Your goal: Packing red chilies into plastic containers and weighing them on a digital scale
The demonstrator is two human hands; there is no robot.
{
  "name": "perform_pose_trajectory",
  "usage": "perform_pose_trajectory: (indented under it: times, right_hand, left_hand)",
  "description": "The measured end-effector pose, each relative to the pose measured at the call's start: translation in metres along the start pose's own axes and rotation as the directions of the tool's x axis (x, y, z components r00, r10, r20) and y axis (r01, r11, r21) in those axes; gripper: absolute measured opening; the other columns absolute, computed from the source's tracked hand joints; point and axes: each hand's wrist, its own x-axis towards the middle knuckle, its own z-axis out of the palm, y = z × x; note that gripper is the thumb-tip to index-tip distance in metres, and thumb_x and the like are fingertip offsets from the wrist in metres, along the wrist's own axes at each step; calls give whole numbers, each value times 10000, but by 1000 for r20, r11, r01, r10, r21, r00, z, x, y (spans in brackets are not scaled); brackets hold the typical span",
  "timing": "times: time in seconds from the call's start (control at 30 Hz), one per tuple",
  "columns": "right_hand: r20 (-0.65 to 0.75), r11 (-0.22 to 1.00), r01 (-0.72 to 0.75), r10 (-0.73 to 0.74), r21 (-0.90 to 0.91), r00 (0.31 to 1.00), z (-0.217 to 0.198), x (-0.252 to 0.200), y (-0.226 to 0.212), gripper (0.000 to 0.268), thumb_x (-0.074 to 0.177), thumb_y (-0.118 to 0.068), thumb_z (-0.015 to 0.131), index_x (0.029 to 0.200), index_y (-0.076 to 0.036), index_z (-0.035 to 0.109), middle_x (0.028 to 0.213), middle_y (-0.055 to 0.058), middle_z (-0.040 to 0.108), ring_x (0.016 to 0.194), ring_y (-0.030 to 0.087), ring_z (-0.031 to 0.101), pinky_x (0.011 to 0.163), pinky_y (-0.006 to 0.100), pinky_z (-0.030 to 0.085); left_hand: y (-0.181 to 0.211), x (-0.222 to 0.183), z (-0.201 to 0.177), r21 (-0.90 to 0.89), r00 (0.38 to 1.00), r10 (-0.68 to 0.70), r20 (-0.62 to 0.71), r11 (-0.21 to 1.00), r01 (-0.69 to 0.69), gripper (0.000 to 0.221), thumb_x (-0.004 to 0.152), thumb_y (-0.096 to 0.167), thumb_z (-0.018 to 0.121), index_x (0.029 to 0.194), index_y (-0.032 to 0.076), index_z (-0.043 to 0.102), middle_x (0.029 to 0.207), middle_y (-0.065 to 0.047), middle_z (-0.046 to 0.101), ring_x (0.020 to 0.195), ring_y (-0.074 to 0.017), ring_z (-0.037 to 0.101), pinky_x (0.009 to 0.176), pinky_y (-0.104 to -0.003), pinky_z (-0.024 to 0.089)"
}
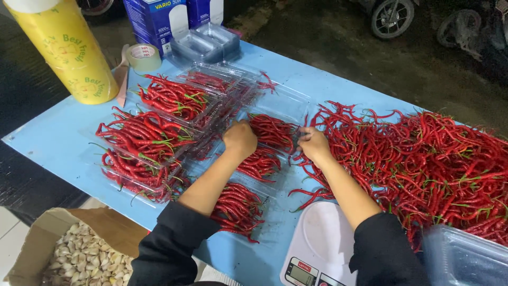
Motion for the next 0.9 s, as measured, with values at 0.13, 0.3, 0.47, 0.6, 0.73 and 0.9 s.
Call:
perform_pose_trajectory:
  times: [0.13,0.3,0.47,0.6,0.73,0.9]
  right_hand:
    - [14,999,16,-16,-37,1000,-12,-33,-31,452,867,-23,685,1316,-77,679,1041,145,765,678,186,760,619,305,594]
    - [50,996,36,-32,-79,998,-19,-43,-37,410,917,-46,577,1312,-94,677,1043,117,761,619,164,750,605,283,576]
    - [86,921,-17,55,-390,995,-38,-64,-52,359,925,-192,556,1267,-154,661,1145,70,767,962,247,744,882,422,581]
    - [108,828,-21,98,-560,989,-41,-74,-55,352,963,-412,583,1253,-226,658,1264,16,741,1249,284,653,1030,468,528]
    - [162,810,49,57,-585,985,-42,-90,-78,503,917,-386,665,1386,-220,586,1343,66,689,1284,342,623,1076,514,499]
    - [88,643,26,65,-766,994,-38,-64,-53,491,890,-586,674,1201,-206,695,1188,56,740,1130,316,686,848,484,553]
  left_hand:
    - [-14,4,13,22,995,73,-62,997,-72,283,824,176,597,1012,5,721,950,-190,688,858,-423,723,745,-608,557]
    - [-9,0,9,164,980,52,-195,986,-19,229,790,182,578,900,80,751,852,-111,710,775,-348,745,704,-519,566]
    - [8,-57,-51,256,954,259,-153,942,-215,191,774,198,611,883,135,755,832,-79,697,778,-294,704,700,-448,468]
    - [29,-130,-100,208,851,522,47,829,-520,225,727,183,624,896,150,769,827,-81,731,796,-298,715,707,-471,469]
    - [51,-199,-138,203,821,570,36,800,-564,187,717,194,677,878,171,768,834,-45,749,766,-268,722,717,-431,454]
    - [47,-237,-145,171,798,599,59,782,-600,394,896,408,620,1125,99,704,1259,-187,644,1201,-346,579,1083,-548,391]
